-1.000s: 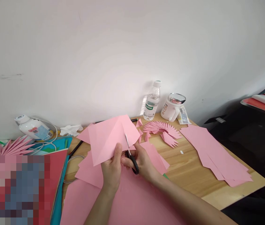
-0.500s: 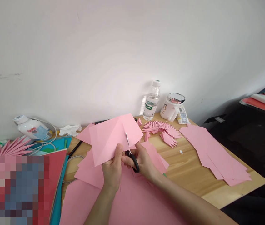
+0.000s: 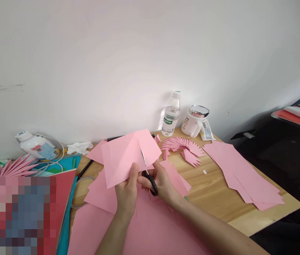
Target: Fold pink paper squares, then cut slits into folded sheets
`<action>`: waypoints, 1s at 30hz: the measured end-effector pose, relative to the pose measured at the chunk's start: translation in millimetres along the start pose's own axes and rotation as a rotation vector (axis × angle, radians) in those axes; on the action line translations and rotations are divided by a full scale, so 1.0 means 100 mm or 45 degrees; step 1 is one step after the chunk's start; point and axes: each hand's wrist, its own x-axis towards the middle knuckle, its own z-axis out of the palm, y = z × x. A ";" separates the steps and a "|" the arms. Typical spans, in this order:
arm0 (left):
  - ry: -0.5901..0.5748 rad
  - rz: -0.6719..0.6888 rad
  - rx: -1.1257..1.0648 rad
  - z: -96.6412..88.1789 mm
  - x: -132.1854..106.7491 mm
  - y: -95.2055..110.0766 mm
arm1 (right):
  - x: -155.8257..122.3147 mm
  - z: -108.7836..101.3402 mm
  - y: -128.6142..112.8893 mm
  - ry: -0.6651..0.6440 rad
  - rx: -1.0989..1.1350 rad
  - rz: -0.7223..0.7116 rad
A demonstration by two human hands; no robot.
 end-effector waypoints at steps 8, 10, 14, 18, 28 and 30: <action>-0.057 -0.124 -0.061 -0.02 0.01 -0.02 | 0.01 0.01 -0.01 0.026 -0.060 0.020; -0.055 -0.140 -0.069 -0.01 0.00 -0.02 | 0.01 -0.01 -0.01 0.018 -0.055 0.013; -0.096 -0.158 -0.020 0.01 -0.02 0.02 | 0.02 -0.04 -0.01 0.021 -0.040 -0.026; -0.044 -0.129 0.022 0.02 -0.04 0.06 | 0.03 -0.05 -0.02 0.034 -0.030 0.001; -0.152 -0.186 -0.034 0.01 -0.03 0.05 | 0.04 -0.06 0.02 0.052 -0.109 0.014; -0.152 -0.179 -0.035 0.01 -0.03 0.03 | 0.04 -0.06 0.01 0.050 -0.110 0.011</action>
